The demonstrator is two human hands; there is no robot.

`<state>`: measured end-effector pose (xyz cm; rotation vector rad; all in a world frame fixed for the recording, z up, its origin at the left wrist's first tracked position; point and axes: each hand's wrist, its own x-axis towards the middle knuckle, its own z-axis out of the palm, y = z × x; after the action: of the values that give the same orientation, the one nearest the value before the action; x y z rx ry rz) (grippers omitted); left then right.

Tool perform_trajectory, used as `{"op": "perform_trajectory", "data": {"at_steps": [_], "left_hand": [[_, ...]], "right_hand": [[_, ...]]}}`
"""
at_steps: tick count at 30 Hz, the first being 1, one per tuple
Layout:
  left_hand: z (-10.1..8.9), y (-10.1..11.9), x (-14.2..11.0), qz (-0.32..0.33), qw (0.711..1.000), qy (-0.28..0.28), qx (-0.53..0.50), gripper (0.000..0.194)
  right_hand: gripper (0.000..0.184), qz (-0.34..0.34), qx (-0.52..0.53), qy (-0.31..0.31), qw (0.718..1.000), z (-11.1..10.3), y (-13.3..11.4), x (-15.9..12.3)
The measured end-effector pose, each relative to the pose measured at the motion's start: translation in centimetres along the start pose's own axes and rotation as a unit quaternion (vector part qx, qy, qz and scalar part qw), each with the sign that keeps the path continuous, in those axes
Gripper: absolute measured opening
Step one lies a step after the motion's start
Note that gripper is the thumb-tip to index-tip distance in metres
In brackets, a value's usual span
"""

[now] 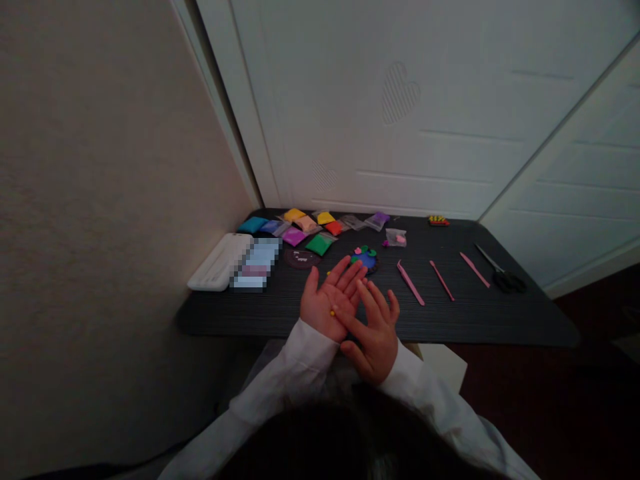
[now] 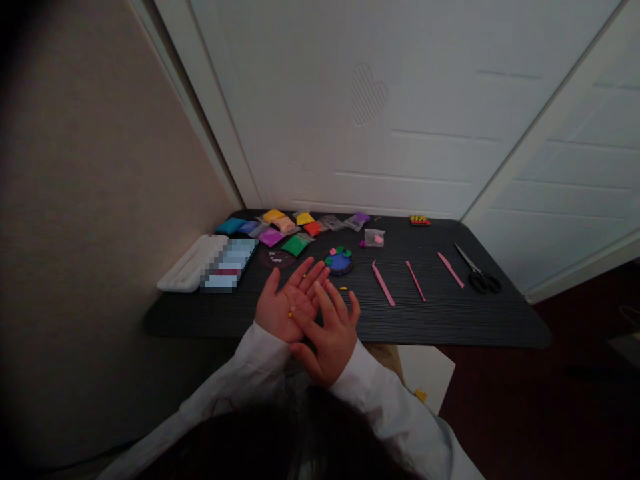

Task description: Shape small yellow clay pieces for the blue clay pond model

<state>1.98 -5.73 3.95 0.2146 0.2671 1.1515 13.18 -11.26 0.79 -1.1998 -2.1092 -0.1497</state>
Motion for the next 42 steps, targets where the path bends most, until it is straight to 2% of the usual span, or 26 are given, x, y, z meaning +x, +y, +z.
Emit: {"op": "perform_trajectory", "data": {"at_steps": [17,30,35,42], "left_hand": [[-0.61,0.12,0.37,0.007,1.0,-0.011,0.011,0.058],[-0.16,-0.14,0.32,-0.01,1.0,-0.009,0.022,0.058],[-0.41,-0.13,0.5,0.005,1.0,-0.011,0.018,0.058],[-0.79,-0.24,0.61,-0.013,1.0,-0.006,0.016,0.058]], "right_hand": [[0.043,-0.011,0.049,-0.019,0.999,0.07,-0.44,0.18],[0.047,0.011,0.043,-0.022,0.999,0.23,-0.44,0.0],[0.044,0.0,0.045,-0.024,0.999,0.1,-0.65,-0.08],[0.048,0.006,0.039,-0.024,0.999,0.26,-0.59,-0.04]]}}
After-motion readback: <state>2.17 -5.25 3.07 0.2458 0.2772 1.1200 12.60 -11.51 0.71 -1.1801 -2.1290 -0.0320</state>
